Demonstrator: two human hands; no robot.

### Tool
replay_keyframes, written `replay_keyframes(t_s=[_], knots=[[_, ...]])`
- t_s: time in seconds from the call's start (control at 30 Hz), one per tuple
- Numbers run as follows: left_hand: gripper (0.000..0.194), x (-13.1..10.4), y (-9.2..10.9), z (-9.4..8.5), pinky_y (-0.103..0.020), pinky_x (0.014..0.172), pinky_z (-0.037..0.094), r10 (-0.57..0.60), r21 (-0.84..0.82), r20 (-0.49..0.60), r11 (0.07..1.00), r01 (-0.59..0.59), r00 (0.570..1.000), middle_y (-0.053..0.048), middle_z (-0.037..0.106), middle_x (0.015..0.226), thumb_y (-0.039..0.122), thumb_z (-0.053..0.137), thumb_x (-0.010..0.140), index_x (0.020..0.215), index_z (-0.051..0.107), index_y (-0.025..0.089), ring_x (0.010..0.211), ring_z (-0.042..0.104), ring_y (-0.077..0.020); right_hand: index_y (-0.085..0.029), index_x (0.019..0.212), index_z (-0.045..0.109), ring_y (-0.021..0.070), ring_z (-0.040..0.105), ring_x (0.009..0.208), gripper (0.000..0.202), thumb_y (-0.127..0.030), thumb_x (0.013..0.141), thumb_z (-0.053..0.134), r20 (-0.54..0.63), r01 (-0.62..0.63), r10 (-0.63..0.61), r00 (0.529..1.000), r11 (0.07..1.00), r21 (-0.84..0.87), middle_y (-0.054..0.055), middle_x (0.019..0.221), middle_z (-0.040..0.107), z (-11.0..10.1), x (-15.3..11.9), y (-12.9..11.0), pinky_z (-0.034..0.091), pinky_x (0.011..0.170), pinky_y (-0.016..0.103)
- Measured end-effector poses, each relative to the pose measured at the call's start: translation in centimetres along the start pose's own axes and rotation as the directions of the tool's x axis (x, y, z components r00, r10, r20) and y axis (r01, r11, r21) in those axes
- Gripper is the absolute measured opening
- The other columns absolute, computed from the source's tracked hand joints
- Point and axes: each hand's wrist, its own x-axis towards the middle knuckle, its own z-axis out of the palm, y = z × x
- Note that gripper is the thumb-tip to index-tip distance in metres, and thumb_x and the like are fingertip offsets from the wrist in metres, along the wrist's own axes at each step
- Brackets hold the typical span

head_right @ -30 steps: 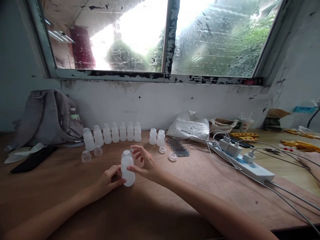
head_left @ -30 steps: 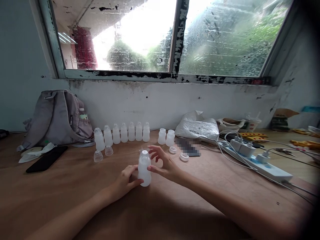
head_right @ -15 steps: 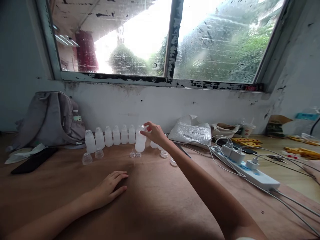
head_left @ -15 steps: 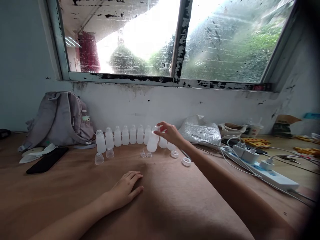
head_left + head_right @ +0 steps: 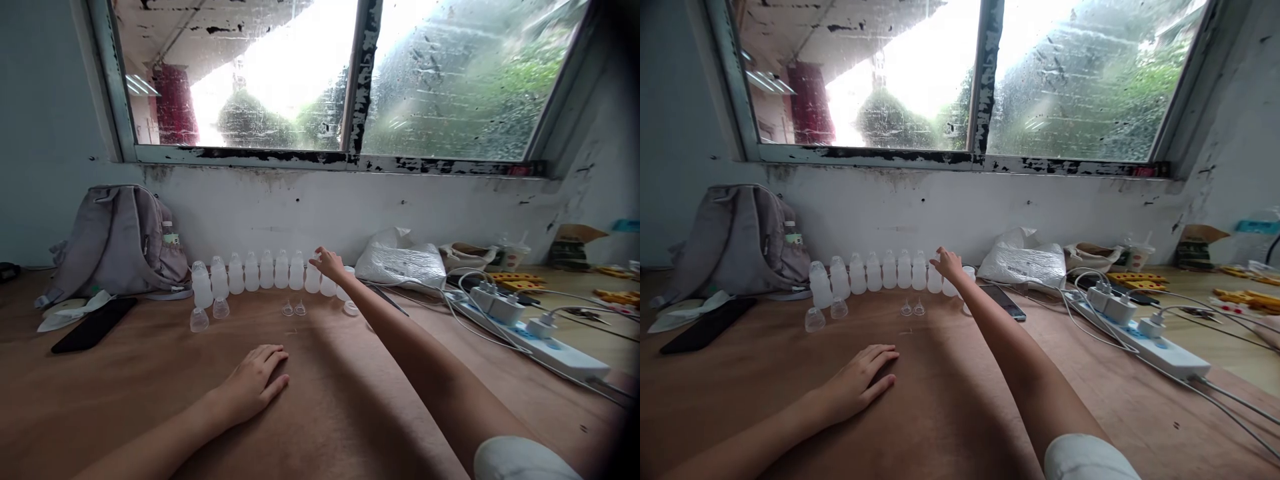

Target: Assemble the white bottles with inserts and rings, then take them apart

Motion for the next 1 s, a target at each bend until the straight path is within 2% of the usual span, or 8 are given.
replay_keyframes(t_s=[0.2,0.3,0.37,0.5,0.6,0.7,0.87,1.0], knots=[[0.03,1.0,-0.3,-0.7,-0.035,0.088,0.037,0.055,0.025,-0.017,0.998,-0.054,0.998,-0.007,0.054,0.107,0.036,0.042,0.081,0.105,0.051,0.022,0.099,0.048,-0.0203,-0.017,0.109,0.045,0.0237,0.052,0.093,0.036,-0.039,0.081,0.044,0.002,0.002,-0.002,1.0,1.0,0.008,0.011,0.098,0.06,0.4,0.3,0.5,0.032,0.072,0.032],[0.02,3.5,-1.7,-0.9,-0.031,0.078,0.041,0.061,0.036,-0.053,0.998,-0.059,0.997,-0.004,0.057,0.089,0.032,0.043,0.081,0.093,0.054,0.021,0.084,0.052,-0.0179,-0.018,0.111,0.044,0.0237,0.051,0.094,0.039,-0.042,0.08,0.045,-0.001,0.019,-0.019,1.0,1.0,0.019,0.009,0.097,0.061,0.3,0.1,0.4,0.031,0.075,0.034],[0.02,6.0,-3.2,-0.7,-0.031,0.075,0.042,0.008,0.024,-0.115,1.0,-0.005,0.993,-0.004,0.056,0.086,0.032,0.045,0.079,0.093,0.052,0.02,0.08,0.052,-0.0177,-0.018,0.115,0.041,0.0246,0.049,0.098,0.044,-0.044,0.079,0.046,-0.033,0.039,-0.039,0.999,0.999,0.021,0.009,0.1,0.06,-0.2,-0.4,0.3,0.03,0.077,0.035],[0.035,11.1,-6.3,0.6,-0.033,0.077,0.041,-0.153,-0.03,-0.23,0.988,0.151,0.961,-0.008,0.054,0.094,0.035,0.051,0.074,0.103,0.049,0.015,0.086,0.052,-0.0201,-0.017,0.112,0.044,0.0231,0.047,0.099,0.036,-0.037,0.082,0.043,-0.178,0.219,-0.222,0.959,0.975,-0.04,0.01,0.104,0.058,-1.9,-3.1,0.8,0.029,0.079,0.032],[0.035,13.2,-7.5,1.6,-0.034,0.076,0.041,-0.178,-0.06,-0.23,0.984,0.169,0.957,-0.007,0.055,0.092,0.039,0.055,0.071,0.096,0.054,0.015,0.084,0.052,-0.0208,-0.017,0.094,0.054,0.021,0.051,0.088,0.023,-0.03,0.085,0.037,-0.05,0.364,-0.375,0.926,0.918,-0.154,0.009,0.093,0.061,-2.8,-6.3,2.0,0.029,0.077,0.031],[0.024,13.3,-7.5,2.1,-0.034,0.076,0.04,-0.149,-0.068,-0.228,0.988,0.137,0.962,-0.005,0.057,0.084,0.037,0.053,0.073,0.085,0.059,0.017,0.083,0.052,-0.0205,-0.015,0.083,0.058,0.0243,0.051,0.084,0.021,-0.027,0.081,0.041,0.085,0.303,-0.291,0.953,0.907,-0.292,0.011,0.084,0.062,-2.4,-9.6,3.9,0.029,0.075,0.034],[0.021,11.4,-5.7,1.2,-0.031,0.079,0.04,-0.08,-0.124,-0.304,0.991,0.043,0.949,-0.004,0.057,0.089,0.032,0.049,0.078,0.091,0.059,0.019,0.086,0.052,-0.018,-0.013,0.086,0.059,0.0319,0.047,0.093,0.019,-0.022,0.076,0.045,0.119,0.105,-0.061,0.991,0.905,-0.411,0.018,0.094,0.058,-0.5,-12.7,6.2,0.029,0.074,0.041],[0.022,10.0,-4.4,0.4,-0.031,0.079,0.041,-0.05,-0.171,-0.312,0.985,-0.004,0.949,-0.004,0.057,0.09,0.034,0.05,0.077,0.092,0.06,0.021,0.086,0.053,-0.0174,-0.016,0.089,0.056,0.0276,0.05,0.089,0.019,-0.024,0.081,0.041,0.095,0.158,-0.137,0.986,0.95,-0.269,0.014,0.092,0.059,0.4,-13.3,4.6,0.031,0.075,0.039]])
